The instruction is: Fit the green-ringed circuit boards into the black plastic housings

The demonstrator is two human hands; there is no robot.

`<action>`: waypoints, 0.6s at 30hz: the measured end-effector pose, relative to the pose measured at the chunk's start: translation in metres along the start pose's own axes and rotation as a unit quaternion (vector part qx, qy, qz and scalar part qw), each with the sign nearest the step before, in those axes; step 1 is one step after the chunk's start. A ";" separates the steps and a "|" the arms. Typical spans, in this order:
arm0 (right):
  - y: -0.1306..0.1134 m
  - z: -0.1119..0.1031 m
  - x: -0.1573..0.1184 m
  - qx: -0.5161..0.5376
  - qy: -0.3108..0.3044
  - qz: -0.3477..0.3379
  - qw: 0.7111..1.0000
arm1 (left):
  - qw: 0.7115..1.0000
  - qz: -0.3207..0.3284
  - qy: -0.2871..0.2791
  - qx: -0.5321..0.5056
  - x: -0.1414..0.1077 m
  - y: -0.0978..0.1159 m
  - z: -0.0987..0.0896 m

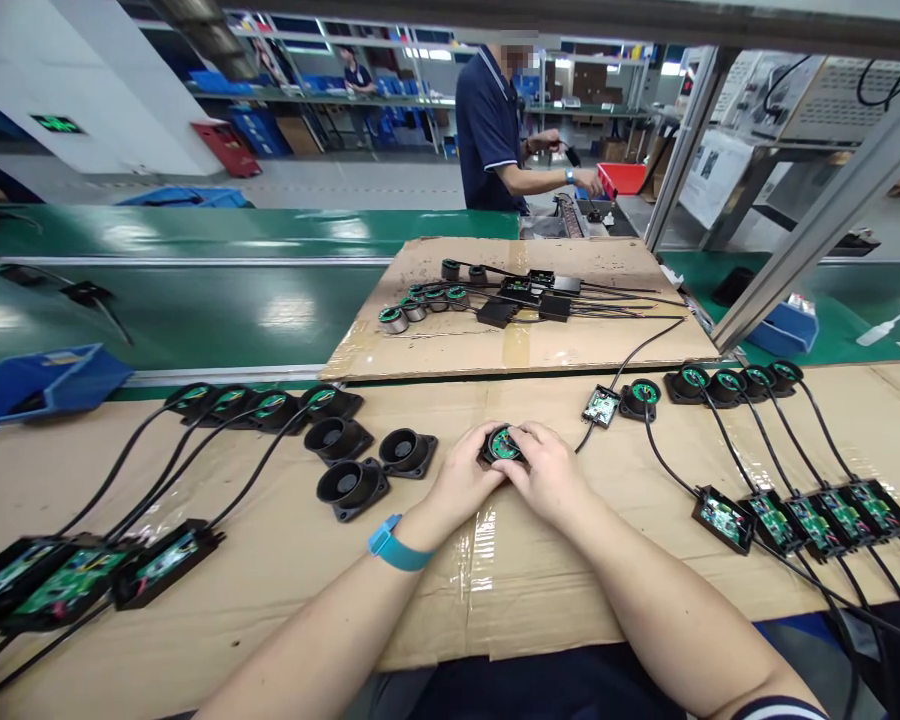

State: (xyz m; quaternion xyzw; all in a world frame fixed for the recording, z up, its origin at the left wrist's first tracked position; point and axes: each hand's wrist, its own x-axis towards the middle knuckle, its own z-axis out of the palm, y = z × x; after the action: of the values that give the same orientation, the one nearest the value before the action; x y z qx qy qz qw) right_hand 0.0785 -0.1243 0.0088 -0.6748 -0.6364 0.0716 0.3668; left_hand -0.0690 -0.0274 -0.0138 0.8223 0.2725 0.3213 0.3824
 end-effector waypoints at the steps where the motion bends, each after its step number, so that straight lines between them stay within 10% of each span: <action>1: 0.000 0.001 0.000 -0.012 -0.003 0.000 1.000 | 1.000 -0.001 -0.004 0.001 0.000 -0.001 0.000; 13: 0.016 0.009 0.012 -0.062 -0.025 -0.049 0.997 | 0.993 0.000 -0.090 -0.077 0.005 0.015 -0.021; 18: 0.028 -0.002 0.004 -0.092 0.070 -0.085 0.990 | 0.996 0.020 0.030 -0.085 0.007 0.008 -0.027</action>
State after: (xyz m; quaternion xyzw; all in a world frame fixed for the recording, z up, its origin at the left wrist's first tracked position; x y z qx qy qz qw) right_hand 0.1028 -0.1196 -0.0045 -0.6526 -0.6681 -0.0663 0.3512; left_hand -0.0826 -0.0149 0.0085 0.7823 0.2388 0.3754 0.4360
